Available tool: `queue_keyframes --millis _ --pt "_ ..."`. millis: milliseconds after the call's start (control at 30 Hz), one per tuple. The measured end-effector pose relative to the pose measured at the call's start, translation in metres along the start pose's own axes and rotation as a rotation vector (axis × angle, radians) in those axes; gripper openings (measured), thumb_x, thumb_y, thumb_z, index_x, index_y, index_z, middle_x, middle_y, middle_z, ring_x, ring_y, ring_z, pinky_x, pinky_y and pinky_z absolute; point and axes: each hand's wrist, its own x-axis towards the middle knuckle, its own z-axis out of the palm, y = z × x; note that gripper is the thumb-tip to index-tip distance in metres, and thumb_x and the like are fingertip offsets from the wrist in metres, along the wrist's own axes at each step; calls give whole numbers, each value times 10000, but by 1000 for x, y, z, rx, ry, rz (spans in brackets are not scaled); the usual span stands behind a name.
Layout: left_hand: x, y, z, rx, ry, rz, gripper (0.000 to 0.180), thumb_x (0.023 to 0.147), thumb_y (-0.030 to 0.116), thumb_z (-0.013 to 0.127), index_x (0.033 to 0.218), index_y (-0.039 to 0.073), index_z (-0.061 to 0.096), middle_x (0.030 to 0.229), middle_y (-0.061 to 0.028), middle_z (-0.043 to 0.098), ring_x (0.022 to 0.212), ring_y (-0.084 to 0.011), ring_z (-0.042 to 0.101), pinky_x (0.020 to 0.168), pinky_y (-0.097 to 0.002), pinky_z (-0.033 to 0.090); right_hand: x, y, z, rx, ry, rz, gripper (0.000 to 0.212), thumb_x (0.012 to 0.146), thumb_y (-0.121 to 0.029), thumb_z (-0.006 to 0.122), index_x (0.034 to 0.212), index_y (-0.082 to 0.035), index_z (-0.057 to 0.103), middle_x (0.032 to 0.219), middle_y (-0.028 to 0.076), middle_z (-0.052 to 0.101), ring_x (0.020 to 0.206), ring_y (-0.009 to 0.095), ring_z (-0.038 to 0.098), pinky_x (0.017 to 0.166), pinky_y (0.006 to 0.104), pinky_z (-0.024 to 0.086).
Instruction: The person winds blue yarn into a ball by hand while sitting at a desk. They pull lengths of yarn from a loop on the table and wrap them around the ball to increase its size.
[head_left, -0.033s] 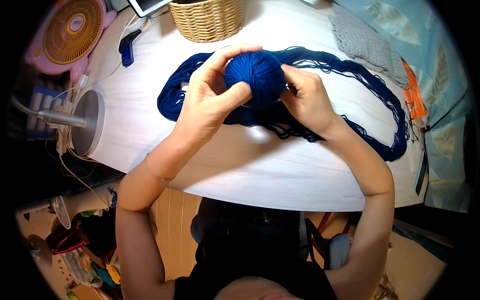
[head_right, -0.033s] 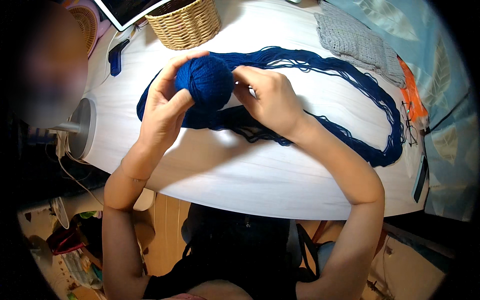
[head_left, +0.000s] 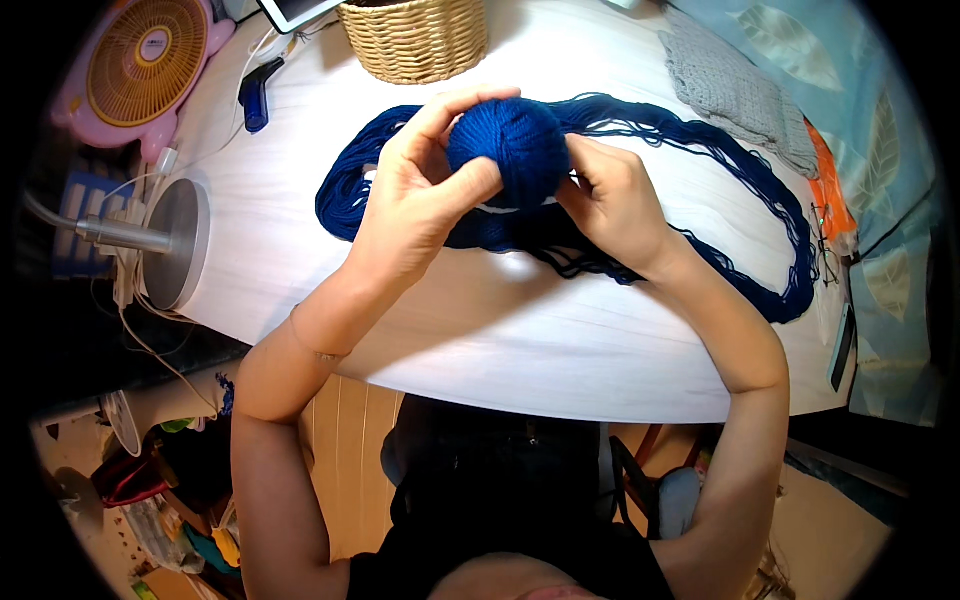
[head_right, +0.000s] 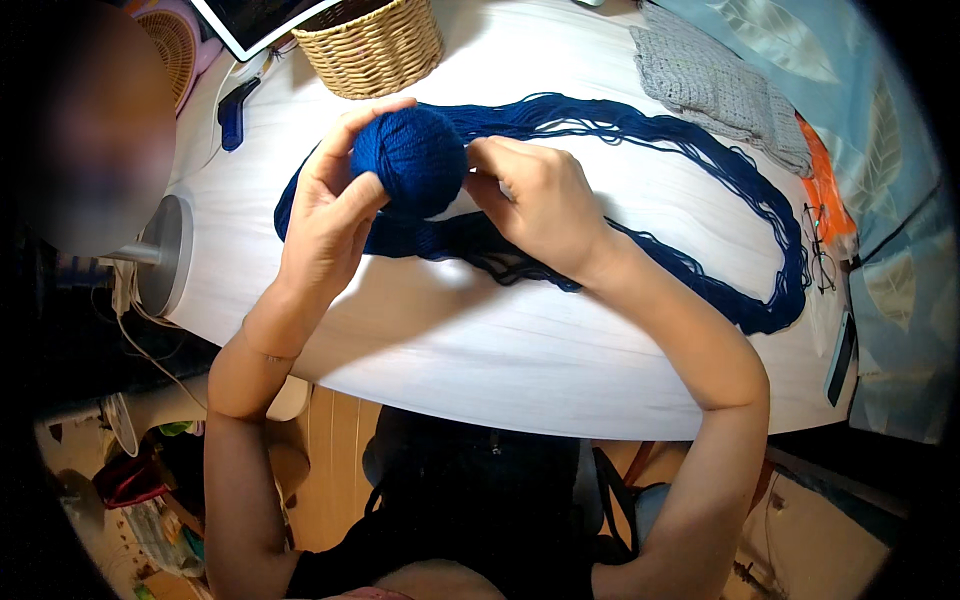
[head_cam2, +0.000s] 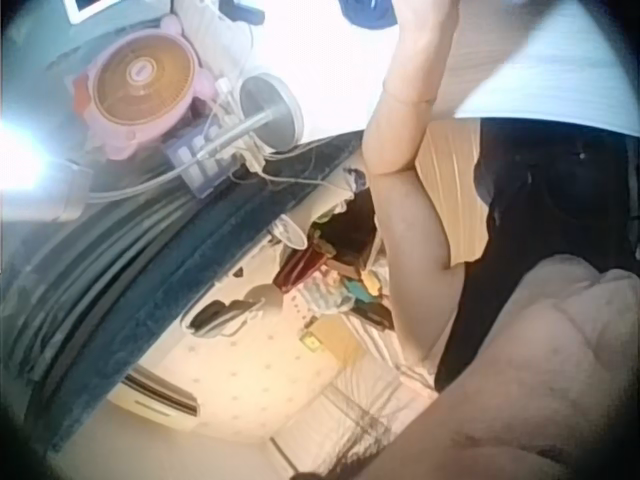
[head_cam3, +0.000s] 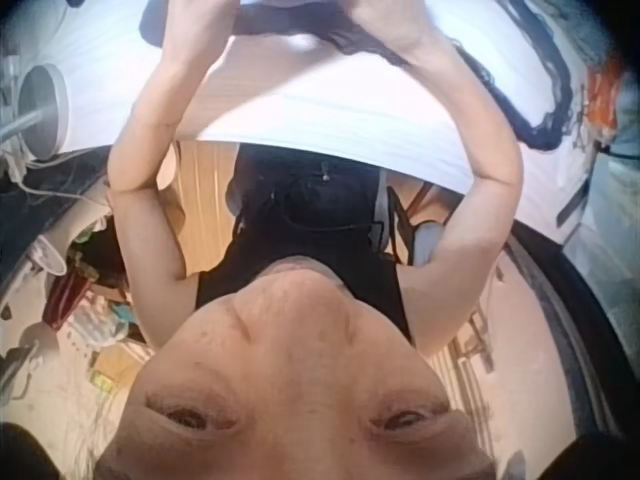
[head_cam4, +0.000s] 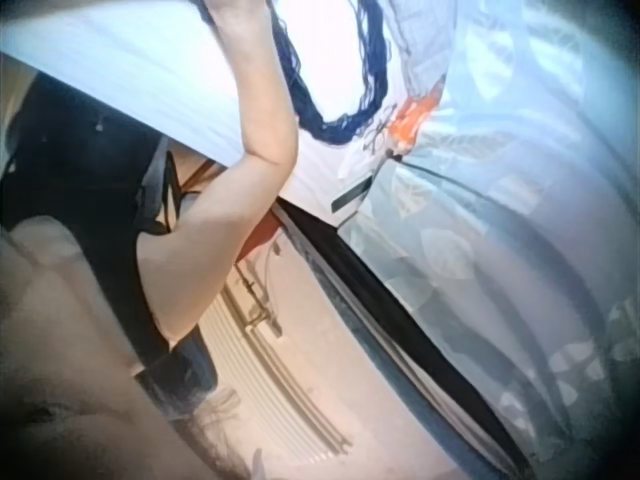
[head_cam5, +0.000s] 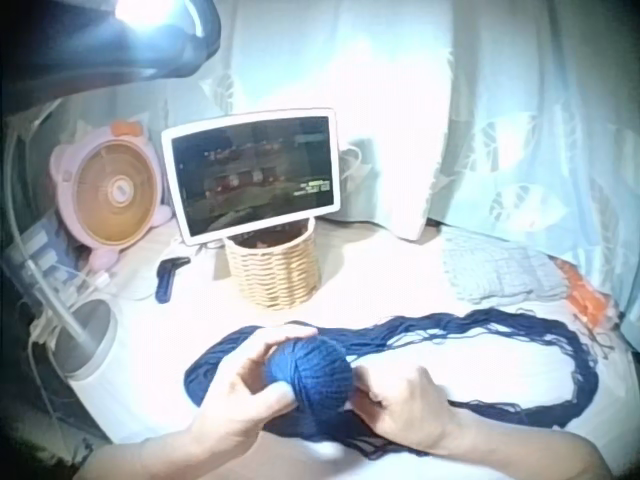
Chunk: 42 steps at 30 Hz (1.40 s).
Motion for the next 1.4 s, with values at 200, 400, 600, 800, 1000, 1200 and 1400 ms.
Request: queue_keyframes --millis 200,400,600,800,1000,1200,1400 --pt "5 -6 -3 13 118 1 414 809 -1 560 1215 38 490 1064 -57 538 934 -105 547 844 -245 474 -6 -11 5 -101 -8 -162 76 768 -86 637 825 -37 651 701 85 614 534 230 595 484 306 474" --pt "3 -14 -3 20 107 -7 393 794 -11 571 1179 30 497 1043 -51 536 898 -92 540 794 -227 476 -9 -32 1 -61 -111 -148 112 785 -157 651 806 -48 650 646 61 618 531 198 596 499 296 481" --pt "2 -18 -7 31 38 -53 402 789 -23 568 1181 19 492 1036 -49 537 880 -91 543 779 -226 478 0 -51 -27 159 -330 -5 91 774 -112 669 780 -21 657 630 65 612 502 146 555 469 262 425" --pt "5 -19 -6 -9 133 -100 400 809 -34 525 1199 51 506 1045 -36 541 881 -72 541 748 -194 476 -14 -44 -117 489 -273 257 169 798 -247 689 763 -85 655 586 -14 541 444 50 438 418 157 337" --pt "14 -12 -11 -286 84 -84 416 835 45 528 1241 43 435 1131 -106 537 1000 -205 574 821 -345 510 -99 -29 -185 572 -91 213 379 764 -444 693 653 -99 582 564 -10 513 683 124 538 916 373 403" --pt "-27 69 -53 -847 -125 75 674 797 115 652 1335 -64 286 1338 -280 366 1276 -412 337 1067 -468 336 -150 -12 -163 567 -27 233 575 898 -558 417 1025 -45 645 1179 133 572 1171 252 471 1078 425 226" --pt "-120 183 -154 -746 103 322 776 728 21 676 1363 -67 239 1421 -265 254 1325 -382 260 1102 -484 266 -195 1 -131 -225 -114 411 419 905 -348 495 1222 -80 555 1365 89 444 1292 270 357 1076 376 241"
